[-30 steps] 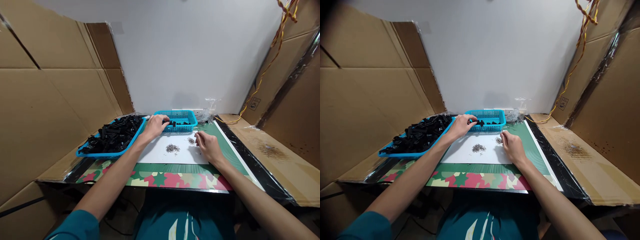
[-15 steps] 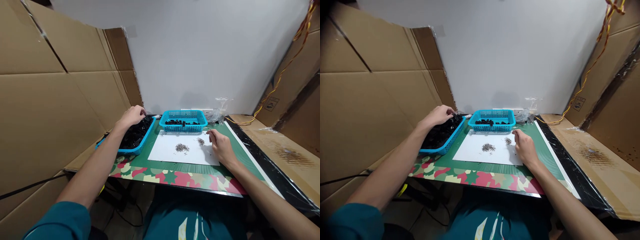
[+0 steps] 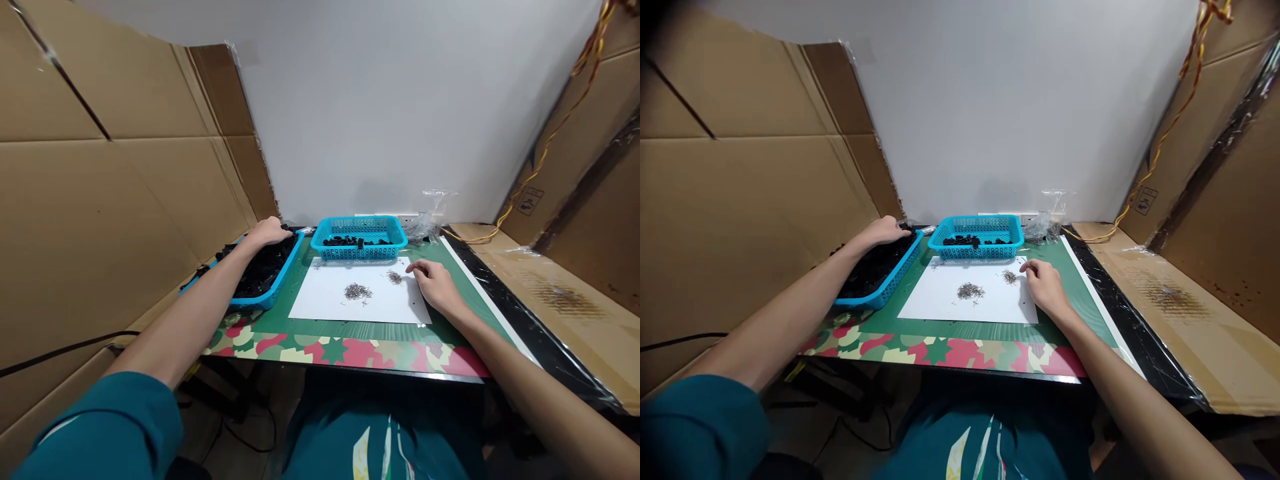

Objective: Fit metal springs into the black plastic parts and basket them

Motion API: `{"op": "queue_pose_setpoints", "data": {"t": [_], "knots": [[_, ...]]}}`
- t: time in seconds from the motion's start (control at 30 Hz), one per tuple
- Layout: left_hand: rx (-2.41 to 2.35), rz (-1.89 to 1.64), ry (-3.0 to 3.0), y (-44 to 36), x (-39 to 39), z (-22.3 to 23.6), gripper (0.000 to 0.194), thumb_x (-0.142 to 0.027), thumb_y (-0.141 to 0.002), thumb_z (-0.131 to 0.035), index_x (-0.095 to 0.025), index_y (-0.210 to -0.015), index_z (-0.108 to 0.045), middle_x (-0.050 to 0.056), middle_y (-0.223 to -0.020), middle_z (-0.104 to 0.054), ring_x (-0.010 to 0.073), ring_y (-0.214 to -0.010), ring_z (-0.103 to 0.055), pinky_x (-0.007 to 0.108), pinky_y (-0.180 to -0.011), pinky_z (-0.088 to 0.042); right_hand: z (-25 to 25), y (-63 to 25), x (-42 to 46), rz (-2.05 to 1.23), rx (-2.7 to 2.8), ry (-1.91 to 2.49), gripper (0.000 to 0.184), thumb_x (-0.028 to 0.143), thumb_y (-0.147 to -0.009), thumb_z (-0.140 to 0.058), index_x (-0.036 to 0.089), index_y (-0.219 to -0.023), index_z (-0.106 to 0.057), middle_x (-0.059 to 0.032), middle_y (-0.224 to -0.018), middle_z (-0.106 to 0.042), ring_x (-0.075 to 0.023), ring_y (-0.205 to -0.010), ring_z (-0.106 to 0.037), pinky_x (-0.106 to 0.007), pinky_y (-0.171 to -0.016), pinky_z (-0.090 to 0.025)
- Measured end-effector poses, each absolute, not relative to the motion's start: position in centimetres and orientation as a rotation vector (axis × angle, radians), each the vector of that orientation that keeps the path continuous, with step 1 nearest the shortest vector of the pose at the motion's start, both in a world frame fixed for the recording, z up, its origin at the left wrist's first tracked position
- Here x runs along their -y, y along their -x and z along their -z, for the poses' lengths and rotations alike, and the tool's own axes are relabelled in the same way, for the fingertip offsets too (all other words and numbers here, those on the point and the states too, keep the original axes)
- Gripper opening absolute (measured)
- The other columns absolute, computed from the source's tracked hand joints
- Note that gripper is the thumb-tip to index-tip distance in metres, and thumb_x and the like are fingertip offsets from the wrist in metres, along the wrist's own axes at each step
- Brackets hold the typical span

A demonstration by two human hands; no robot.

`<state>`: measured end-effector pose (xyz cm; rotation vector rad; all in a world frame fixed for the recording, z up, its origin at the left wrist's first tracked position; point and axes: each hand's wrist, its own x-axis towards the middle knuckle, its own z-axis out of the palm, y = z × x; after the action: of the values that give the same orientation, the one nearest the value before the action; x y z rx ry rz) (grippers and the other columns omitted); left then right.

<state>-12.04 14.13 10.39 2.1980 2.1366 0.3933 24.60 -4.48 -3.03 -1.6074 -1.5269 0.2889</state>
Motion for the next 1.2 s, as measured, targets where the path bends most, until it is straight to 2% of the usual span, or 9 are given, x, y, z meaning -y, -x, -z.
{"op": "queue_pose_setpoints", "data": {"t": [0.13,0.27,0.47,0.53,0.67,0.83,0.9,1.1,1.2], "knots": [[-2.196,-0.407,-2.127,12.1,-14.2,-11.0,0.023,-0.034,-0.073,-0.079,-0.015,-0.069,-0.067,0.018,-0.077,-0.074,0.0398,-0.092,-0.074,0.036,-0.073,-0.051,2.9,-25.0,4.4,-0.366,1.54,1.636,0.024,0.031,-0.084,-0.058,0.019,-0.081,-0.078,-0.0038,-0.067,-0.069,-0.0201,-0.063,-0.061,-0.029,-0.059,-0.04],[-2.199,-0.561,-2.103,12.7,-13.4,-11.9,0.023,-0.035,-0.084,-0.068,-0.017,-0.072,-0.065,0.018,-0.083,-0.075,0.037,-0.092,-0.073,0.037,-0.074,-0.05,2.7,-25.0,4.7,-0.4,1.583,1.631,0.019,0.036,-0.077,-0.07,0.019,-0.073,-0.077,0.0015,-0.053,-0.054,-0.0169,-0.053,-0.051,-0.029,-0.054,-0.034],[-1.921,-0.825,-2.145,11.2,-9.8,-13.1,0.02,-0.031,-0.097,-0.049,-0.018,-0.102,-0.063,0.009,-0.088,-0.078,0.0183,-0.062,-0.066,0.029,-0.065,-0.05,2.7,-24.7,4.7,-0.442,1.631,1.616,0.016,0.034,-0.075,-0.072,0.019,-0.069,-0.077,-0.0013,-0.056,-0.063,-0.0164,-0.054,-0.053,-0.028,-0.053,-0.034],[-1.745,-0.903,-2.194,9.8,-7.9,-13.0,0.021,-0.033,-0.098,-0.048,-0.018,-0.103,-0.063,0.006,-0.085,-0.077,0.0141,-0.057,-0.061,0.027,-0.062,-0.049,2.7,-24.7,4.6,-0.463,1.653,1.609,0.016,0.032,-0.075,-0.071,0.019,-0.069,-0.077,-0.0022,-0.058,-0.067,-0.0163,-0.055,-0.055,-0.028,-0.053,-0.035],[-1.178,-1.046,-2.333,7.0,-4.2,-12.1,0.026,-0.041,-0.093,-0.061,-0.016,-0.089,-0.07,0.004,-0.075,-0.07,0.0132,-0.06,-0.056,0.027,-0.059,-0.045,2.6,-24.9,4.4,-0.506,1.702,1.602,0.016,0.029,-0.077,-0.067,0.018,-0.068,-0.075,-0.003,-0.06,-0.069,-0.0165,-0.056,-0.057,-0.027,-0.054,-0.037],[-0.903,-0.904,-2.331,4.3,-3.2,-10.4,0.03,-0.047,-0.085,-0.075,-0.018,-0.092,-0.078,0.002,-0.066,-0.061,0.0138,-0.061,-0.052,0.03,-0.057,-0.042,2.6,-25.2,4.4,-0.522,1.743,1.603,0.015,0.026,-0.079,-0.062,0.017,-0.074,-0.073,-0.0037,-0.065,-0.07,-0.0165,-0.058,-0.057,-0.027,-0.055,-0.037],[-0.809,-0.858,-2.21,3.2,-3.8,-9.3,0.032,-0.048,-0.081,-0.081,-0.018,-0.092,-0.076,0.003,-0.071,-0.065,0.0147,-0.065,-0.056,0.031,-0.059,-0.046,2.5,-25.4,4.3,-0.525,1.749,1.609,0.013,0.025,-0.078,-0.063,0.017,-0.076,-0.073,-0.0021,-0.063,-0.066,-0.0159,-0.056,-0.054,-0.027,-0.054,-0.035],[-0.685,-0.796,-1.645,-2.4,-4.0,-5.6,0.031,-0.044,-0.106,-0.05,-0.018,-0.096,-0.063,0.011,-0.096,-0.075,0.0164,-0.074,-0.07,0.03,-0.061,-0.055,1.1,-26.4,3.0,-0.668,1.853,1.571,0.01,0.024,-0.075,-0.067,0.018,-0.068,-0.072,0.0025,-0.055,-0.055,-0.0142,-0.056,-0.046,-0.027,-0.055,-0.033],[-0.526,-0.521,-1.45,-5.4,-3.6,-4.7,0.031,-0.048,-0.107,-0.046,-0.02,-0.098,-0.058,0.008,-0.083,-0.074,0.0159,-0.059,-0.067,0.027,-0.049,-0.047,-0.3,-27.5,1.7,-0.844,1.95,1.505,0.014,0.025,-0.073,-0.069,0.019,-0.061,-0.067,0.0034,-0.056,-0.054,-0.0129,-0.056,-0.043,-0.027,-0.055,-0.032]]}}
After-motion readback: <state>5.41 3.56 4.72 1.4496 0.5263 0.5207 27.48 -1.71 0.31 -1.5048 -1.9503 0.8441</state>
